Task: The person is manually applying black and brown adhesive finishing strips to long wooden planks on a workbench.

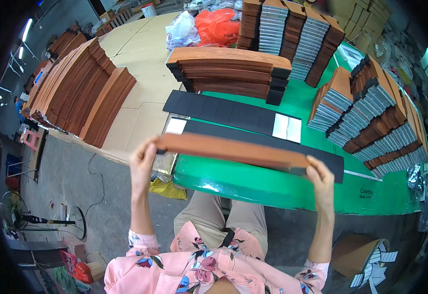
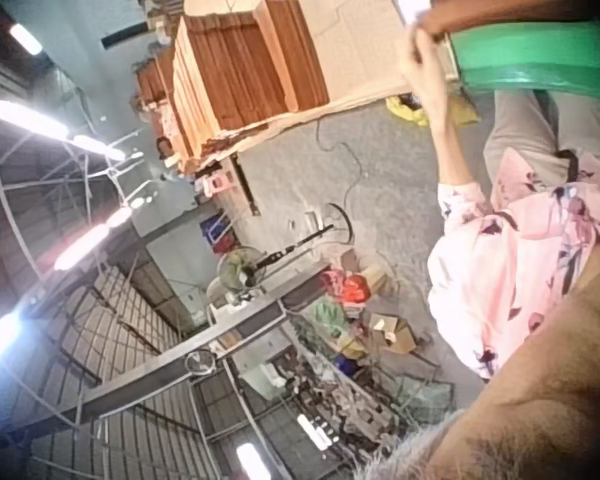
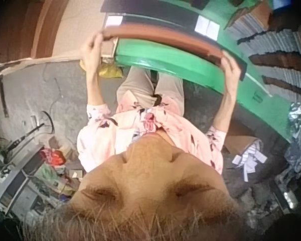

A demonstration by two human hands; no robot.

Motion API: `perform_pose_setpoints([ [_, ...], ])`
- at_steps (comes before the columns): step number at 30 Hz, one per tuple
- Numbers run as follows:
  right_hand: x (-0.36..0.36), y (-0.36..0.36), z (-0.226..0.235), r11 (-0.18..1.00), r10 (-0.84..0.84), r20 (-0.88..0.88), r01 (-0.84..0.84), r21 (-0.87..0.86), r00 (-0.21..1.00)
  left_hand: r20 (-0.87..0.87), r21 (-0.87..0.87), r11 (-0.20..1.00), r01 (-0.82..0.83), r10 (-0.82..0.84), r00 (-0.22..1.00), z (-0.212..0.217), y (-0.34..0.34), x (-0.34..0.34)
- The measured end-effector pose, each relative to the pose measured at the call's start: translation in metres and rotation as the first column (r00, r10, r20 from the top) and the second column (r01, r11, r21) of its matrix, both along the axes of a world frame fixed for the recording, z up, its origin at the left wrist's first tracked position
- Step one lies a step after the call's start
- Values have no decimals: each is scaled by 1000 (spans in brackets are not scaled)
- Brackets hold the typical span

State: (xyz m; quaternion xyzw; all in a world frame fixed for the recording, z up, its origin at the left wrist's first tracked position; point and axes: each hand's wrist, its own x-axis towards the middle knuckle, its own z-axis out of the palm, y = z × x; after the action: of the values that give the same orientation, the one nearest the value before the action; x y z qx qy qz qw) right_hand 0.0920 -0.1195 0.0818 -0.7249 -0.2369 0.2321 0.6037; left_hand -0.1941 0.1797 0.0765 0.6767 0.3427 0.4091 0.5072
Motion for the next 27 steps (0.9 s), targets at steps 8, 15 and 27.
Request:
perform_pose_setpoints([
  [8, 87, 140, 53, 995, -95, 575, 69, 67, 812, 143, 260, 966, -8, -30, 989, 72, 140, 98],
  [15, 162, 203, 28, 993, -94, 517, 119, -15, 851, 182, 68, 986, 150, -160, 970, 38, 206, 165],
  [27, 136, 135, 6, 991, -131, 688, 116, 67, 714, -356, 569, 821, -45, 295, 887, -15, 253, 35],
])
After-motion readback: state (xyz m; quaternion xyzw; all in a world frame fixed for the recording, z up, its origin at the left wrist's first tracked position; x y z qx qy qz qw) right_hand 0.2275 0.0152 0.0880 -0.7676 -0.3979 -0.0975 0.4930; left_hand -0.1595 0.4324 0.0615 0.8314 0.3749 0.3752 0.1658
